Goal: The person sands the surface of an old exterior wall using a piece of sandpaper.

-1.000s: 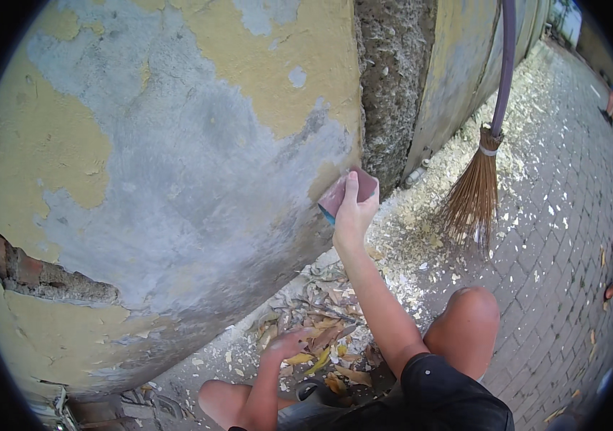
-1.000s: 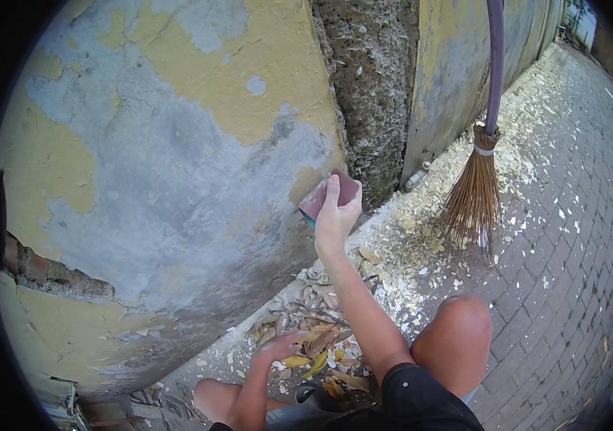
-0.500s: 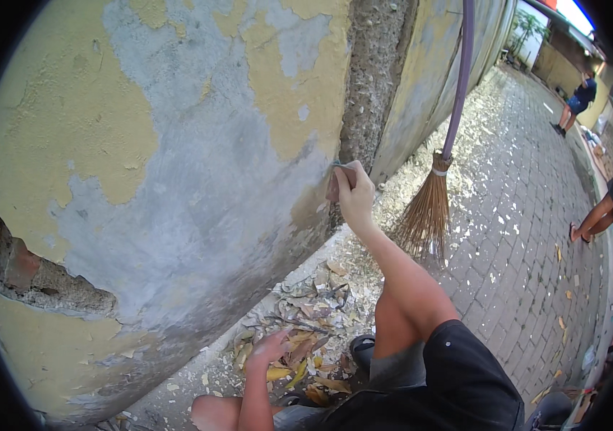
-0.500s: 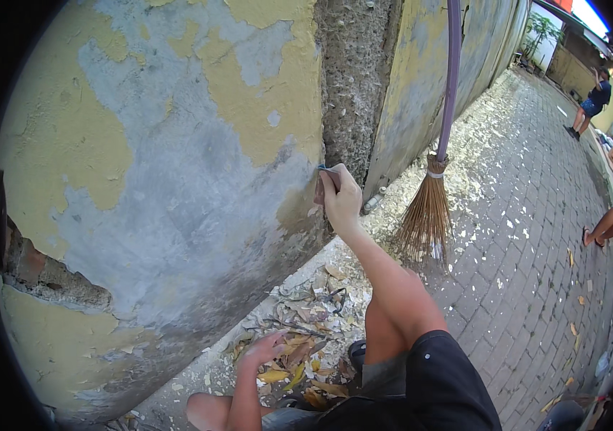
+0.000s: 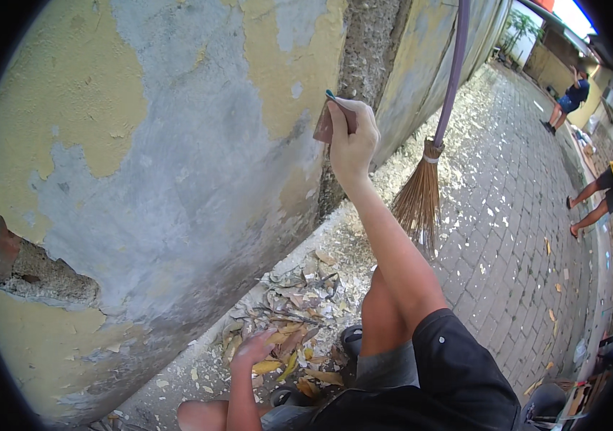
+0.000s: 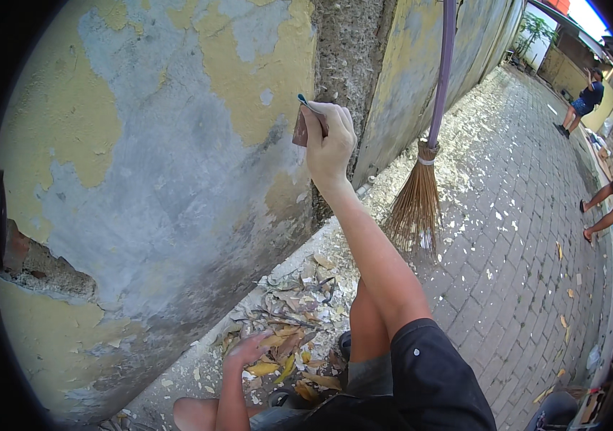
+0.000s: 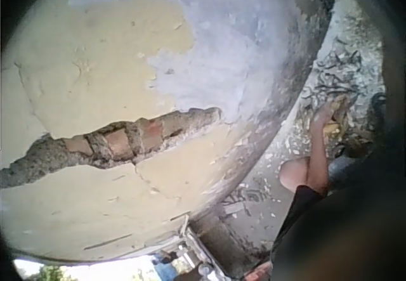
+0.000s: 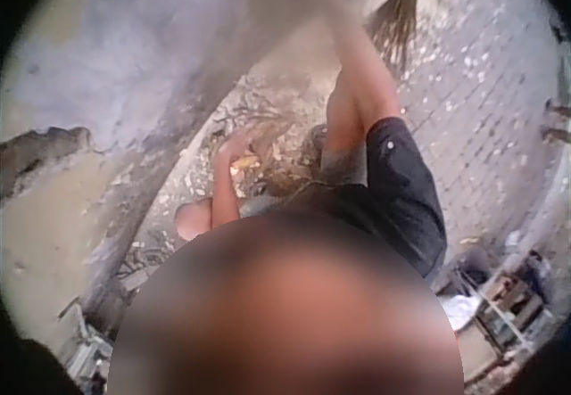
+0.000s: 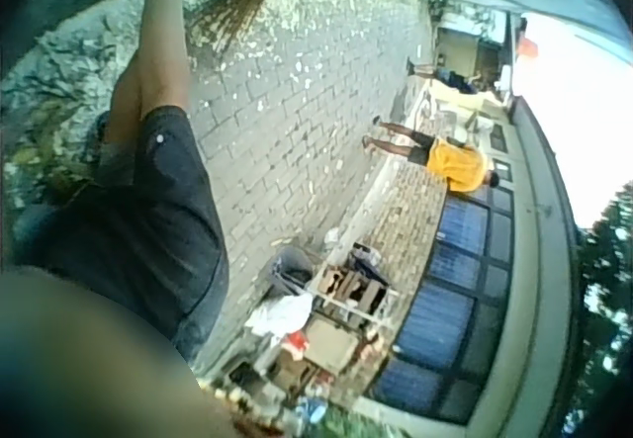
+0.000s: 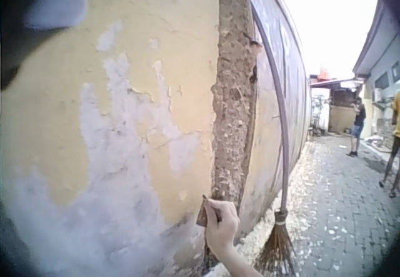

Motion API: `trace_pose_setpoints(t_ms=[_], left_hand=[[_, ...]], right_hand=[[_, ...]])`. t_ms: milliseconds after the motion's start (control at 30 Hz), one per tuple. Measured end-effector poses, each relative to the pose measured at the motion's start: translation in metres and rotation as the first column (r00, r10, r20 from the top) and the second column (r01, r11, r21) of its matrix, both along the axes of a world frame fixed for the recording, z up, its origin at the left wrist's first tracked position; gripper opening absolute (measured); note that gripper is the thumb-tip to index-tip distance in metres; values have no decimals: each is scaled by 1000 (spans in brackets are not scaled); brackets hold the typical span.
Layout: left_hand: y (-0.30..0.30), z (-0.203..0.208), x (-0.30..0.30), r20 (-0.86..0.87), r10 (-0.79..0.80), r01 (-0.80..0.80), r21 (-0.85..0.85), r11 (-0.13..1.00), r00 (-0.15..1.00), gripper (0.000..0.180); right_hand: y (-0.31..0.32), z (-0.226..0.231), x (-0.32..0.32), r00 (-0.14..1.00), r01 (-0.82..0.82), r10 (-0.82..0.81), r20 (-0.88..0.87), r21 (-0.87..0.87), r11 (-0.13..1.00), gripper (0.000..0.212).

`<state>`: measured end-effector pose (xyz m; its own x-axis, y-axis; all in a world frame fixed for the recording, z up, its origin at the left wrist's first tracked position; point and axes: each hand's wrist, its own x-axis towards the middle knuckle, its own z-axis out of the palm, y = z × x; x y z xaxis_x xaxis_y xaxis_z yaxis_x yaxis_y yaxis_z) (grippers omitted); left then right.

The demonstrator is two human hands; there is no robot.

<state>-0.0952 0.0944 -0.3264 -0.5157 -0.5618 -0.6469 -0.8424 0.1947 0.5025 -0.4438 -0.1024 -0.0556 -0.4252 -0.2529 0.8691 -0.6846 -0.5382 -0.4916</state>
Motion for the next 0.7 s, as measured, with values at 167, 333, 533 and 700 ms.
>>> trace_pose_setpoints(t_ms=[167,333,533,700], left_hand=[[6,-13,6,-73,24,-26,-33,999,997,58],[2,-9,-2,79,-25,25,-5,1000,997,55],[-2,-8,-5,-103,-8,5,-30,1000,995,57],[-13,-5,-22,4,-46,46,32,998,999,59]], right_hand=[[5,-94,-25,937,163,-69,-344,253,954,5],[-2,-52,-18,989,49,-37,-146,80,996,4],[7,-80,-10,993,50,-16,-118,291,955,12],[-7,-67,-28,996,-10,28,-84,207,978,10]])
